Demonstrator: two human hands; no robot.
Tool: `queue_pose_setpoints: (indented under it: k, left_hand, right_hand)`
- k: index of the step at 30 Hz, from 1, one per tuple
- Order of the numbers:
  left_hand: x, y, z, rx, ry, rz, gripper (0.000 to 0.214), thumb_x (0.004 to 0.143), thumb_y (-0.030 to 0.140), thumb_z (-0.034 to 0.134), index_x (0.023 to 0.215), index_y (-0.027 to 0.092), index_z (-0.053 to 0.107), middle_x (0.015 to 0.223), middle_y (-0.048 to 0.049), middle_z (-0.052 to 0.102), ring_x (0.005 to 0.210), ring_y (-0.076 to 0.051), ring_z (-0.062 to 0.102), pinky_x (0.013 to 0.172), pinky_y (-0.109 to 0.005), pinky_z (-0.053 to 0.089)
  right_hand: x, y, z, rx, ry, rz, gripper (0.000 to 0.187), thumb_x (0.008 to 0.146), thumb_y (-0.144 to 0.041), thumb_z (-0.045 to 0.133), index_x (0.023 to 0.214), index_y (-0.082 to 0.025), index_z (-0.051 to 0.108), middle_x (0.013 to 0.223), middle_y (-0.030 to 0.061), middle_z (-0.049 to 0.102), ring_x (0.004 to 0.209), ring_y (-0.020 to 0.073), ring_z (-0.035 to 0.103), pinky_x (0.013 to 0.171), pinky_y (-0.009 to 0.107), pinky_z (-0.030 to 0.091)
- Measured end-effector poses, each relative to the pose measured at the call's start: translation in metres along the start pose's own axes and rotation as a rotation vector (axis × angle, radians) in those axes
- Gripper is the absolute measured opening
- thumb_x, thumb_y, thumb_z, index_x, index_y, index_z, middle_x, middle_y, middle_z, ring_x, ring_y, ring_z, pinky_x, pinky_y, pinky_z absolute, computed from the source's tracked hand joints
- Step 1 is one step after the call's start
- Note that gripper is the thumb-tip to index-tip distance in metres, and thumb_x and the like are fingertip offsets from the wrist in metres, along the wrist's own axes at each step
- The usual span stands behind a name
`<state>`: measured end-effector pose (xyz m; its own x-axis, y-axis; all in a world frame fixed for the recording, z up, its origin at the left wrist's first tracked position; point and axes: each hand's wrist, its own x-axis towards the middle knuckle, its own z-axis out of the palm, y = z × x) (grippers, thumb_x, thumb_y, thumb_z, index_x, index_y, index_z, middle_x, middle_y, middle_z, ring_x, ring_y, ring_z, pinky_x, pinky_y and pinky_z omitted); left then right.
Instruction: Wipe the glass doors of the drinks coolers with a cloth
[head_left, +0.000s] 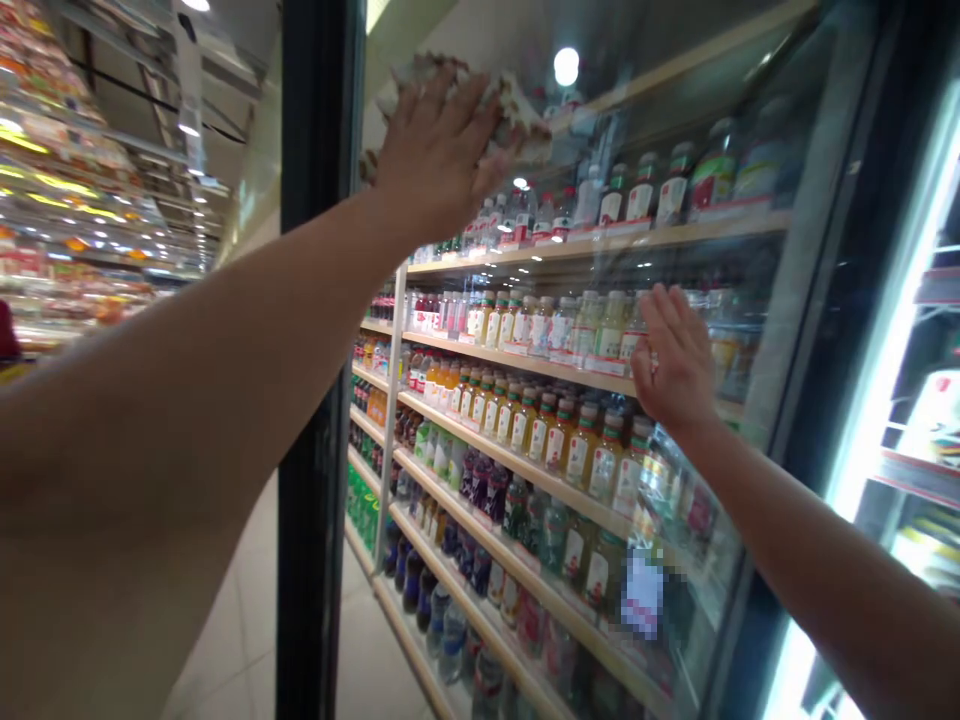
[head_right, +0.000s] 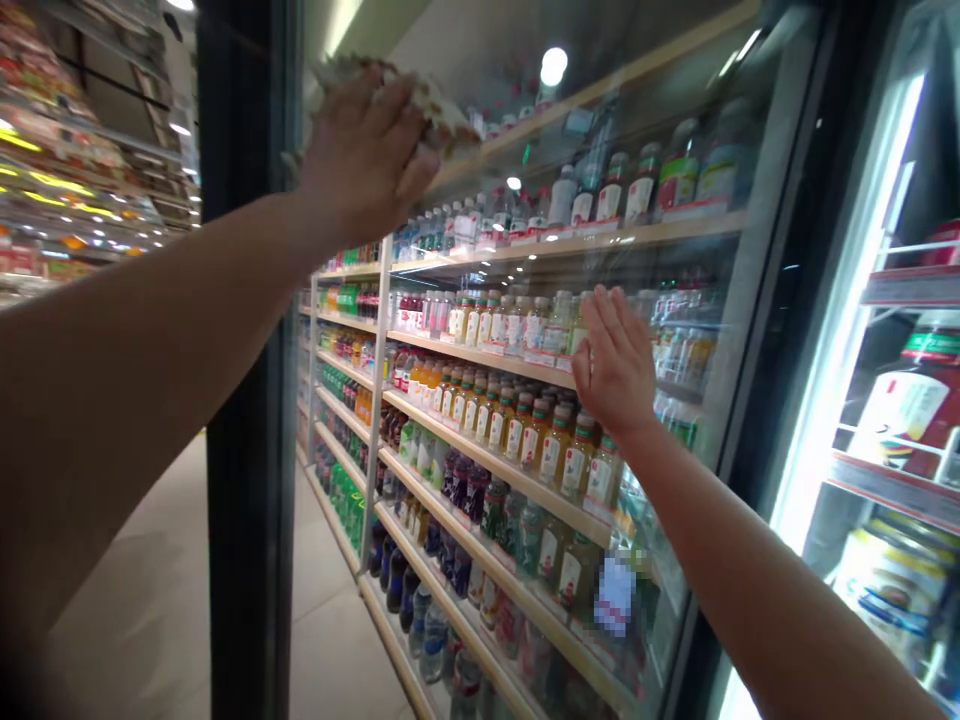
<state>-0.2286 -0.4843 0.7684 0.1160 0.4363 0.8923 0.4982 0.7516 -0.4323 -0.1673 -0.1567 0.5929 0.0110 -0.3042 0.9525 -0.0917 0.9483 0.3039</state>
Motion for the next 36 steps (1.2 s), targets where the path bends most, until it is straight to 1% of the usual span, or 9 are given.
queue_pose_setpoints:
  k: [5, 7, 10, 13, 17, 21, 24, 29, 36]
  left_hand:
    - [-0.027, 0.028, 0.004, -0.062, -0.054, -0.018, 0.06, 0.1, 0.058, 0.028, 0.157, 0.04, 0.032, 0.167, 0.0173, 0.016, 0.156, -0.025, 0.008, 0.127, -0.056, 0.001]
    - [-0.043, 0.043, 0.001, -0.057, -0.078, -0.051, 0.06, 0.098, 0.061, 0.025, 0.155, 0.043, 0.035, 0.166, 0.0197, 0.017, 0.157, -0.026, 0.009, 0.128, -0.054, 0.001]
    - [-0.072, 0.063, -0.008, -0.019, -0.123, -0.094, 0.066, 0.099, 0.063, 0.017, 0.156, 0.036, 0.037, 0.168, 0.012, 0.02, 0.158, -0.025, 0.009, 0.129, -0.053, 0.003]
    - [-0.101, 0.077, -0.017, 0.018, -0.165, -0.109, 0.066, 0.1, 0.062, 0.014, 0.155, 0.035, 0.036, 0.168, 0.0082, 0.021, 0.158, -0.023, 0.009, 0.129, -0.053, 0.007]
    - [-0.136, 0.087, -0.026, 0.063, -0.206, -0.076, 0.06, 0.104, 0.055, 0.02, 0.157, 0.032, 0.033, 0.169, 0.0017, 0.023, 0.158, -0.024, 0.009, 0.128, -0.054, 0.011]
    - [-0.162, 0.095, -0.031, 0.101, -0.206, -0.065, 0.057, 0.104, 0.047, 0.031, 0.159, 0.032, 0.031, 0.168, -0.0027, 0.026, 0.158, -0.027, 0.012, 0.128, -0.054, 0.014]
    - [-0.172, 0.098, -0.031, 0.127, -0.212, -0.055, 0.056, 0.105, 0.045, 0.032, 0.158, 0.03, 0.033, 0.167, -0.0031, 0.027, 0.158, -0.029, 0.013, 0.128, -0.053, 0.013]
    - [-0.176, 0.094, -0.025, 0.12, -0.157, 0.003, 0.056, 0.106, 0.047, 0.03, 0.156, 0.022, 0.037, 0.166, -0.0066, 0.028, 0.156, -0.032, 0.016, 0.127, -0.054, 0.013]
    - [-0.18, 0.087, -0.017, 0.096, -0.164, 0.015, 0.058, 0.107, 0.05, 0.028, 0.158, 0.023, 0.034, 0.166, -0.0079, 0.029, 0.156, -0.032, 0.015, 0.127, -0.054, 0.013]
  right_hand:
    - [-0.003, 0.005, 0.0, 0.032, 0.051, -0.016, 0.06, 0.092, -0.019, 0.043, 0.152, -0.022, 0.045, 0.155, 0.0087, 0.049, 0.151, 0.0253, 0.037, 0.12, 0.053, 0.039]
    - [-0.003, 0.005, -0.002, 0.038, 0.058, -0.024, 0.06, 0.092, -0.019, 0.043, 0.151, -0.02, 0.046, 0.155, 0.0095, 0.049, 0.15, 0.0255, 0.037, 0.119, 0.053, 0.04]
    - [-0.003, 0.006, -0.004, 0.049, 0.071, -0.05, 0.059, 0.091, -0.018, 0.044, 0.15, -0.017, 0.047, 0.155, 0.0118, 0.049, 0.151, 0.0267, 0.036, 0.119, 0.054, 0.04]
    - [-0.003, 0.007, -0.006, 0.077, 0.067, -0.049, 0.059, 0.091, -0.019, 0.044, 0.15, -0.017, 0.049, 0.154, 0.0125, 0.049, 0.15, 0.0287, 0.037, 0.118, 0.057, 0.039]
    - [-0.003, 0.009, -0.008, 0.116, 0.058, -0.041, 0.058, 0.091, -0.02, 0.044, 0.148, -0.014, 0.051, 0.154, 0.0144, 0.049, 0.15, 0.0319, 0.038, 0.117, 0.06, 0.039]
    - [-0.005, 0.01, -0.009, 0.161, 0.039, -0.017, 0.056, 0.094, -0.022, 0.043, 0.149, -0.013, 0.05, 0.156, 0.0151, 0.046, 0.15, 0.0333, 0.035, 0.12, 0.059, 0.034]
    - [-0.005, 0.013, -0.008, 0.174, 0.045, -0.03, 0.055, 0.096, -0.024, 0.04, 0.149, -0.013, 0.05, 0.156, 0.0155, 0.045, 0.152, 0.0318, 0.033, 0.123, 0.055, 0.03]
    - [-0.004, 0.017, -0.003, 0.068, 0.114, -0.077, 0.055, 0.093, -0.026, 0.04, 0.142, -0.007, 0.056, 0.151, 0.0167, 0.052, 0.147, 0.0308, 0.041, 0.119, 0.052, 0.037]
    - [-0.003, 0.016, 0.003, 0.024, 0.115, -0.09, 0.055, 0.095, -0.028, 0.04, 0.142, -0.006, 0.056, 0.15, 0.0163, 0.052, 0.148, 0.0291, 0.04, 0.119, 0.049, 0.036]
